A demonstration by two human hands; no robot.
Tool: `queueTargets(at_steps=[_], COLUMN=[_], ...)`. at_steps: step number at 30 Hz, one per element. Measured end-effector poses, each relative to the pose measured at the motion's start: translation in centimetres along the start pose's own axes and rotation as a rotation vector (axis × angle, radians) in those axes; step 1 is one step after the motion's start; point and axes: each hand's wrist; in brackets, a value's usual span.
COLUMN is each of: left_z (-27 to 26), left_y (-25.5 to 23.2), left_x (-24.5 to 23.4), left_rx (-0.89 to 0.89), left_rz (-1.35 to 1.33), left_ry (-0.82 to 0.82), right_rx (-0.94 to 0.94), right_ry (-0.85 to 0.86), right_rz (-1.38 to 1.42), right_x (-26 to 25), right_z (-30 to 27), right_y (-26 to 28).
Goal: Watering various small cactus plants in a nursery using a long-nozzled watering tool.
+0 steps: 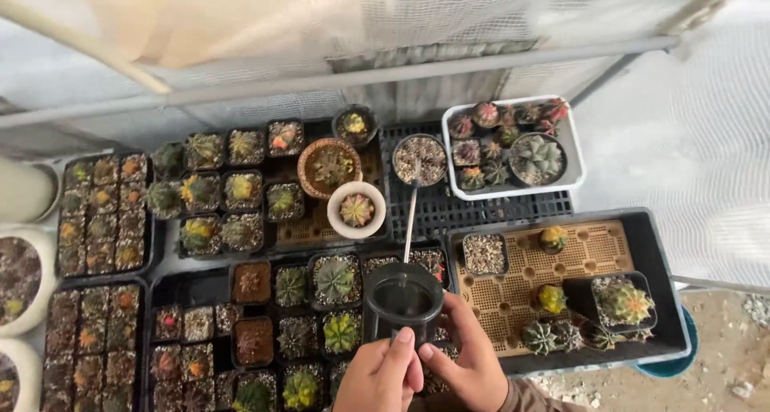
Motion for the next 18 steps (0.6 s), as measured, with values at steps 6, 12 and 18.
queueTargets(at_steps=[6,12,18], left_z=[0.8,0.6,-0.8], left_y=[-0.4,-2.1,-2.9], left_x=[-0.7,0.0,-0.6], left_rx=[-0.064,-0.065,-0.060], left_rz=[-0.047,-0.047,-0.059], left_ry=[0.079,-0.010,-0.084], right_rx=[-0.070,0.005,-0.075], right_ry=[-0.038,-0.048,0.042], right_rz=[-0.025,0.061,-0.020], right_x=[0.4,0.5,1.0], right_z=[0.4,1.3,2.5], right_y=[0.4,1.2,1.9])
Point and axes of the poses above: each hand's wrist, its own z-axis towards the middle knuckle, its own x-axis out of the palm, y = z × x, and after that the axes turned 2 degrees about y, right-handed
